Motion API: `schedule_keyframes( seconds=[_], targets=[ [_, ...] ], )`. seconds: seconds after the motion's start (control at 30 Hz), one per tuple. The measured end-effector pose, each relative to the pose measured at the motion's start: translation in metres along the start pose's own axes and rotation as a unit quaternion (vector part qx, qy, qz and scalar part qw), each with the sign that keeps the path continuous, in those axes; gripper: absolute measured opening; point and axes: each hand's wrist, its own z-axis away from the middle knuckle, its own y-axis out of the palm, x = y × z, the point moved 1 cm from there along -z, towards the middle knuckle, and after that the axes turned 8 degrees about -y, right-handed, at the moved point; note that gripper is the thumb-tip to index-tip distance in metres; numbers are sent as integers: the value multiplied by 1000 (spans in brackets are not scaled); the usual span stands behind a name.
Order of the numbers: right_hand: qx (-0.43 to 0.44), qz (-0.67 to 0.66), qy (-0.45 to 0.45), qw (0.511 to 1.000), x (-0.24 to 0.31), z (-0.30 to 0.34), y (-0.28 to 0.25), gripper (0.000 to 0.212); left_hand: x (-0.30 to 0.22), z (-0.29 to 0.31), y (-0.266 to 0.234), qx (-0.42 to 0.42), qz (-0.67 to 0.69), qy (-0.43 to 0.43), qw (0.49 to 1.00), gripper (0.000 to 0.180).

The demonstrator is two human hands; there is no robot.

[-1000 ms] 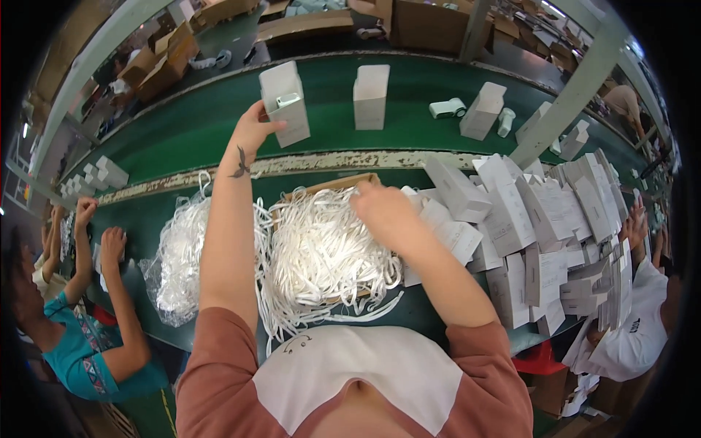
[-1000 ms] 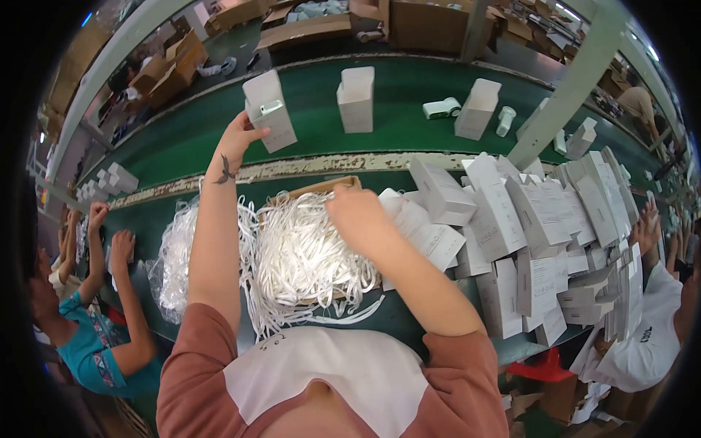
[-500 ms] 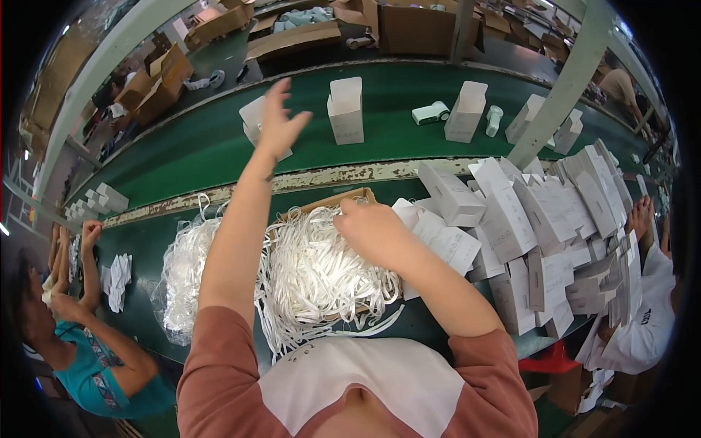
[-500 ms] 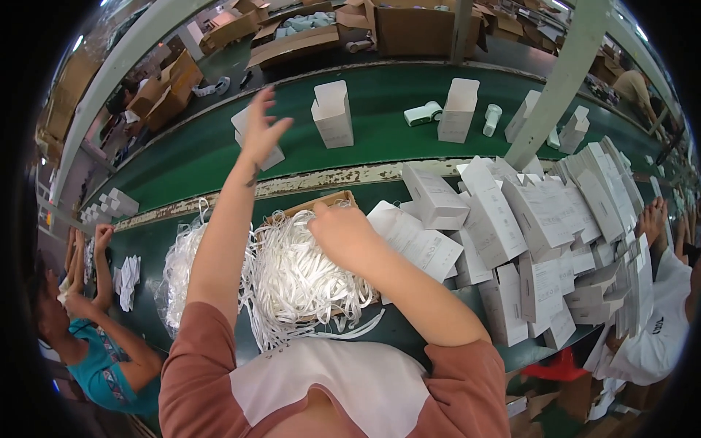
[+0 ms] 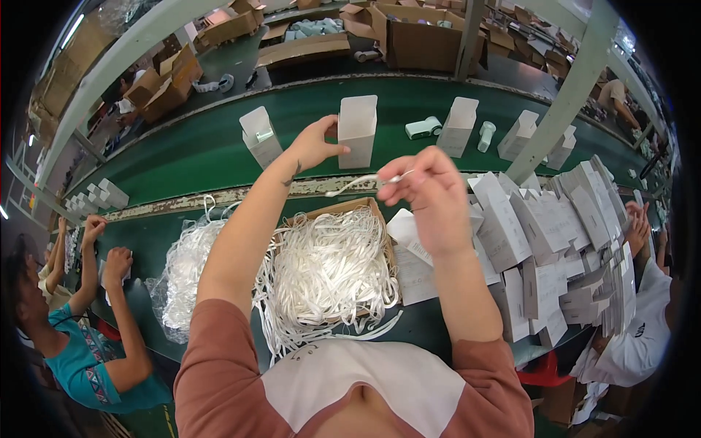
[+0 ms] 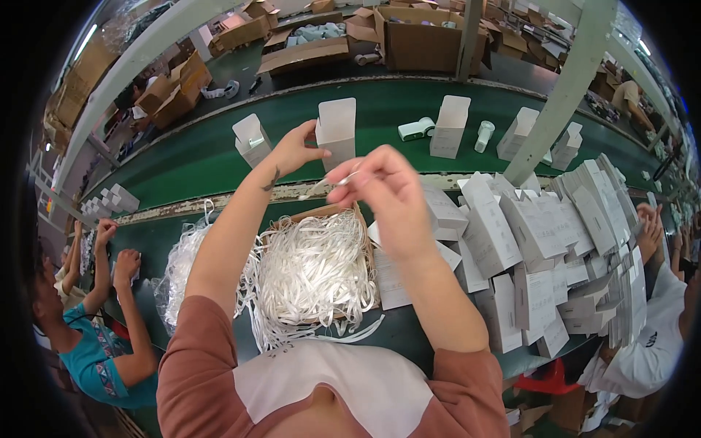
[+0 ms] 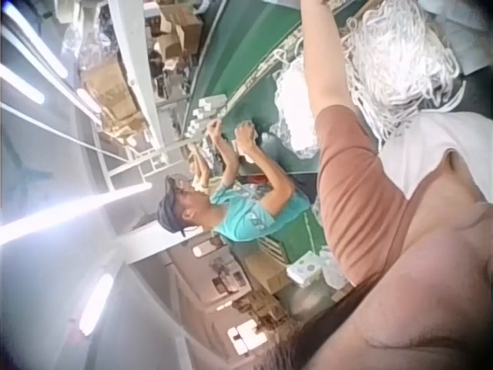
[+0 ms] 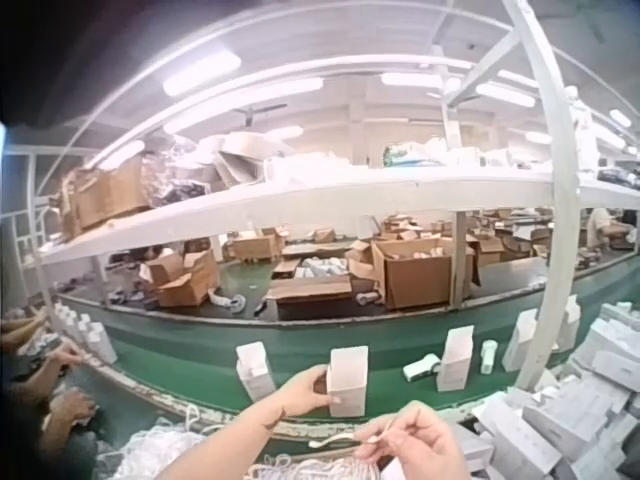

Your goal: The person packs product items and white plastic strips into small paper boxes on an assembly line, then seals the boxes with a tape dispenser.

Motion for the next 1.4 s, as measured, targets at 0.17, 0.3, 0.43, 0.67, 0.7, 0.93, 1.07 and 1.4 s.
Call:
schedule_keyframes(
  seconds=[0.17,0.3,0.43,0.67,0.7,0.93,1.07,1.4],
  targets=[
    [-28,-31,-125,991,19,-23,-6,7,-28,45,-8,33,-47,24,998,56],
    [-2,48,-124,991,14,-59,15,9,-37,65,-11,49,-32,39,998,58],
    [120,394,-111,904,-16,-77,23,23,-25,68,-19,39,44,33,998,58],
    [99,645,-179,736,-69,-178,-63,13,18,57,-43,-28,92,12,995,56],
    [180,751,-94,628,-93,-185,-85,20,20,55,-43,-27,92,4,995,56],
    [336,870,149,328,-211,-157,-150,42,45,50,-43,-34,69,-16,997,55],
    [384,858,120,319,-210,-160,-144,33,53,51,-43,-44,39,-43,997,57],
    [53,429,-88,898,-74,-161,-14,49,22,49,-27,-84,-35,-47,995,59]
  ],
)
